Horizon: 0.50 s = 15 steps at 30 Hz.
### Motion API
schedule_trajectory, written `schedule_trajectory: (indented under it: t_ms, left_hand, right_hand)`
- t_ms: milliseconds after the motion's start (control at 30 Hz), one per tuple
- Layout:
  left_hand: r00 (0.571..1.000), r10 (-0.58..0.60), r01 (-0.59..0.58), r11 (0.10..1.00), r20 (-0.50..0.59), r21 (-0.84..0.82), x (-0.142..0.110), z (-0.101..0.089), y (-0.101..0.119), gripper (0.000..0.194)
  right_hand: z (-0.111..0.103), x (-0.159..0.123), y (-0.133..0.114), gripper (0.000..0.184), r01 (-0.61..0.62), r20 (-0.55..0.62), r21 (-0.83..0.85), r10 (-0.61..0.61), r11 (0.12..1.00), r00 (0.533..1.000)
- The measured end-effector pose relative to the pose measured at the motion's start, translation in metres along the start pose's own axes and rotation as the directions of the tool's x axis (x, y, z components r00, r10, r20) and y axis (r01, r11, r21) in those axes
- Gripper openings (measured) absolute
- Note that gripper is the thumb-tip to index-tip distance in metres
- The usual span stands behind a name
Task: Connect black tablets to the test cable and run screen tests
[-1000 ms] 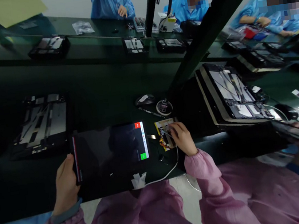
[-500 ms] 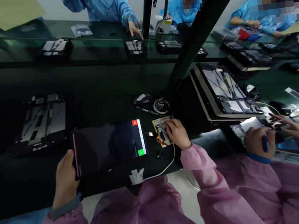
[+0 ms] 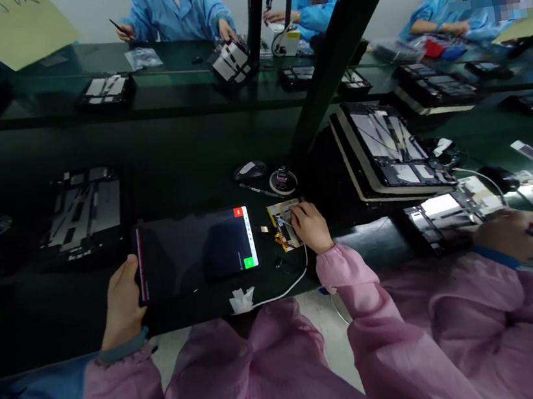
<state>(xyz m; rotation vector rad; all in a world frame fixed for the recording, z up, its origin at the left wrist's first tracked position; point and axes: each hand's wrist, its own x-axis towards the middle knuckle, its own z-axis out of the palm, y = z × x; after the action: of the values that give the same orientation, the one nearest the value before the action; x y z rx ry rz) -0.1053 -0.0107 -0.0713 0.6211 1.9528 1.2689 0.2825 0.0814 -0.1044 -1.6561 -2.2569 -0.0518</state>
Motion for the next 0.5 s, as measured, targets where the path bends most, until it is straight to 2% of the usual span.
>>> schedule_trajectory:
  t_ms: [133,367,433,500]
  left_hand:
    - [0.985,-0.168,0.17,0.972,0.03,-0.162,0.003,0.004,-0.002,0.025]
    - [0.974,-0.219,0.222,0.972,0.051,-0.077,-0.008,0.0,0.008,0.039]
    - [0.976,-0.208,0.21,0.977,0.065,-0.028,-0.008,-0.001,0.007,0.041]
    - [0.992,-0.113,0.109,0.992,0.055,0.07,-0.004,-0.002,0.001,0.043]
  right_hand:
    - [-0.002,-0.001,-0.002,0.032,-0.014,0.004,0.002,0.014,1.0,1.0]
    - [0.002,0.002,0.0,0.03,-0.035,-0.007,0.025,0.035,0.999,0.999]
    - [-0.004,0.003,0.001,0.03,-0.049,-0.014,0.074,0.051,0.996,0.999]
    - [-0.019,-0.001,-0.001,0.028,-0.042,-0.031,0.16,0.048,0.986,0.998]
